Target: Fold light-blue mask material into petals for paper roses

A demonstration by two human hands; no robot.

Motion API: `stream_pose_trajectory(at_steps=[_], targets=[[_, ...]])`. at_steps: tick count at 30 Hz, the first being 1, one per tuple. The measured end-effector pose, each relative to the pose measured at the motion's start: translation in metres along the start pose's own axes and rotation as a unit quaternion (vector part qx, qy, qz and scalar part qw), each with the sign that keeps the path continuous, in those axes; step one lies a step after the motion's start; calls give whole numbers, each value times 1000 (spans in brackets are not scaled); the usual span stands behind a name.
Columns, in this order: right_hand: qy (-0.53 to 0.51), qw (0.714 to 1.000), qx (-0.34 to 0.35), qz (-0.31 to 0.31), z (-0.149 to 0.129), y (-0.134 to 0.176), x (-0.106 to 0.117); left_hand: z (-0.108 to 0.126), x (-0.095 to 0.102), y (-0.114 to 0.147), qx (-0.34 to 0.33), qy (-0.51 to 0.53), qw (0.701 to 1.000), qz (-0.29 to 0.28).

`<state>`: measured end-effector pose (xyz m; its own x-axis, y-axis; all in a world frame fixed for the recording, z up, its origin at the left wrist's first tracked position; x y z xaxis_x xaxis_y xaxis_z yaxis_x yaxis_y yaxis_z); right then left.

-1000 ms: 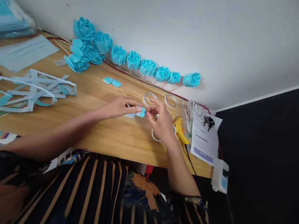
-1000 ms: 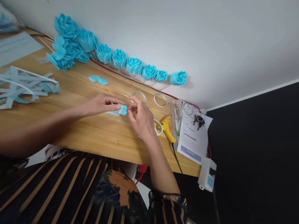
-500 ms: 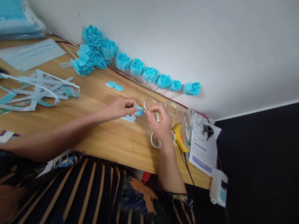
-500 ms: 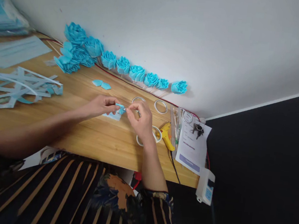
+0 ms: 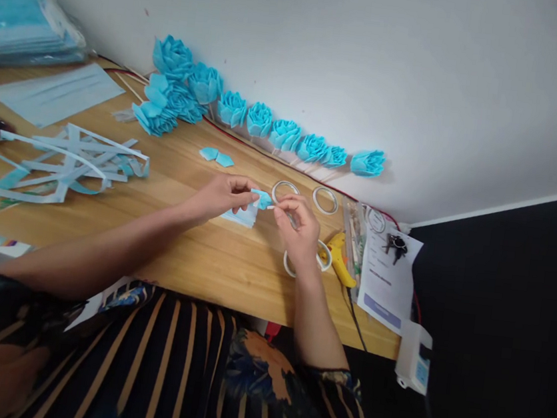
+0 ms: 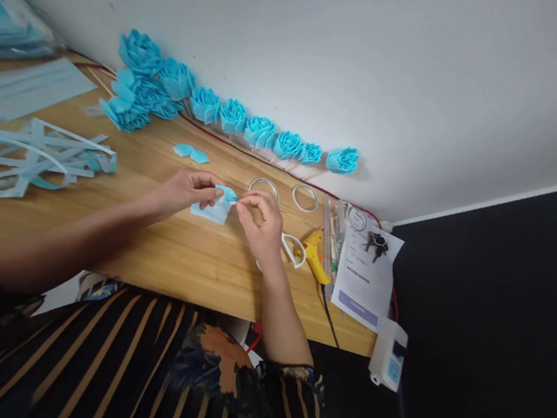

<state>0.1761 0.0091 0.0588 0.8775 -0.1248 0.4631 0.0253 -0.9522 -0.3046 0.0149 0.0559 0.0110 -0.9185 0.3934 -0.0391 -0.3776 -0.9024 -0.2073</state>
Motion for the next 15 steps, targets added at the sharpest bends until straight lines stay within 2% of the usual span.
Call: stream_pose_trajectory(at_steps=[6, 15], targets=[[-93, 994, -65, 12, 18, 1, -5, -2, -2, 1, 17, 84, 996, 27], [-13, 999, -44, 25, 12, 2, -6, 4, -6, 3, 14, 47, 999, 21]])
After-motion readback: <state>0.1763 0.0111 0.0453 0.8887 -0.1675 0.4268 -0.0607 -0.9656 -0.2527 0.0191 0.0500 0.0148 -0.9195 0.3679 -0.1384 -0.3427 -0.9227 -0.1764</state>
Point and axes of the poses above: each hand's wrist, its own y-axis away from the middle knuckle, its own x-axis out of the back of the hand, z = x × y, the point moved 7 cm from there along -y, towards the middle knuckle, and after that the axes turned 12 degrees about -x, right-handed, at the moved point
